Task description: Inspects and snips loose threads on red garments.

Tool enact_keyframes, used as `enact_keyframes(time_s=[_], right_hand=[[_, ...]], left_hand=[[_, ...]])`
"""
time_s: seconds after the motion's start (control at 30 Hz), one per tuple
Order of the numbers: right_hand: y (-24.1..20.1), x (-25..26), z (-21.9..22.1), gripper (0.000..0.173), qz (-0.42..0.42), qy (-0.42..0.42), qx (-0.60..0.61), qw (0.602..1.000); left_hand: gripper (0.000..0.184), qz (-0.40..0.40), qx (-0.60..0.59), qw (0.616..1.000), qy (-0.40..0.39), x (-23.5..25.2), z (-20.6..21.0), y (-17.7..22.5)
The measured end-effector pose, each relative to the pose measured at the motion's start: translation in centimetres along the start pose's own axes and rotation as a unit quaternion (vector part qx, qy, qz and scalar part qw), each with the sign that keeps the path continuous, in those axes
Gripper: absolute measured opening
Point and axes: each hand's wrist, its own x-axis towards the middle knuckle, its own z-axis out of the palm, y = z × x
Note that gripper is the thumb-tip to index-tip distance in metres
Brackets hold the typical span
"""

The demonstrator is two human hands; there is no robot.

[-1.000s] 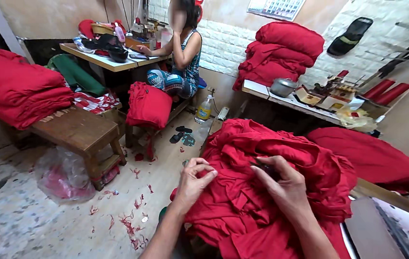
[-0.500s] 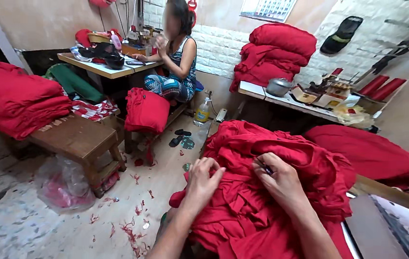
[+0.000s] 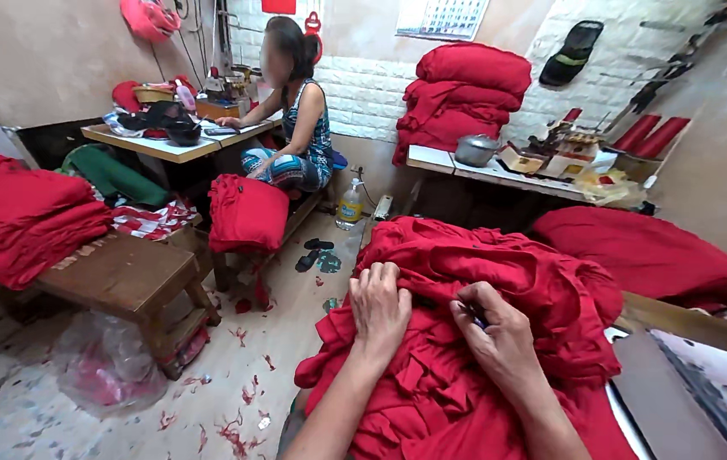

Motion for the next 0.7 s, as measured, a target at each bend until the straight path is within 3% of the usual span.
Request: enact_keyframes(time_s=[0.1, 0.2, 0.27, 0.33, 0.4, 0.47, 0.63, 0.7], right_hand=[[0.8, -0.9, 0.4, 0.015, -0.009, 0.030, 0.011, 0.999], [1.0, -1.1, 0.7, 0.014, -0.030, 0.046, 0.033, 0.998], [1.0, -1.2, 0.7, 0.013, -0.048, 0.047, 0.029, 0.997], [0.8, -1.3, 0.8, 0.013, -0.057, 0.050, 0.013, 0.997], [0.8, -1.4, 0.8, 0.013, -0.062, 0.053, 0.006, 0.997], [0.8, -1.5, 0.7, 0.013, -0.065, 0.053, 0.006, 0.996], [0.8, -1.7, 0.9, 0.014, -0.049, 0.016, -0.036, 0.998], [0.6, -1.7, 1.0, 0.015, -0.037, 0.009, -0.050, 0.998]], left_hand=[[0.019, -0.057, -0.081, 0.995, 0.026, 0.1, -0.3, -0.3], [0.045, -0.102, -0.241, 0.963, -0.068, -0.2, -0.4, -0.1], [0.045, -0.117, -0.344, 0.926, -0.107, -0.1, -0.3, 0.6], [0.036, -0.155, -0.480, 0.858, -0.094, 0.0, 0.1, 1.6], [0.032, -0.226, -0.601, 0.764, -0.060, -0.1, 0.1, 3.1], [0.030, -0.258, -0.648, 0.716, -0.026, -0.3, 0.2, 3.6], [0.015, -0.242, -0.664, 0.702, 0.093, -0.9, 1.8, 2.5], [0.012, -0.237, -0.671, 0.695, 0.102, -1.0, 1.9, 2.3]])
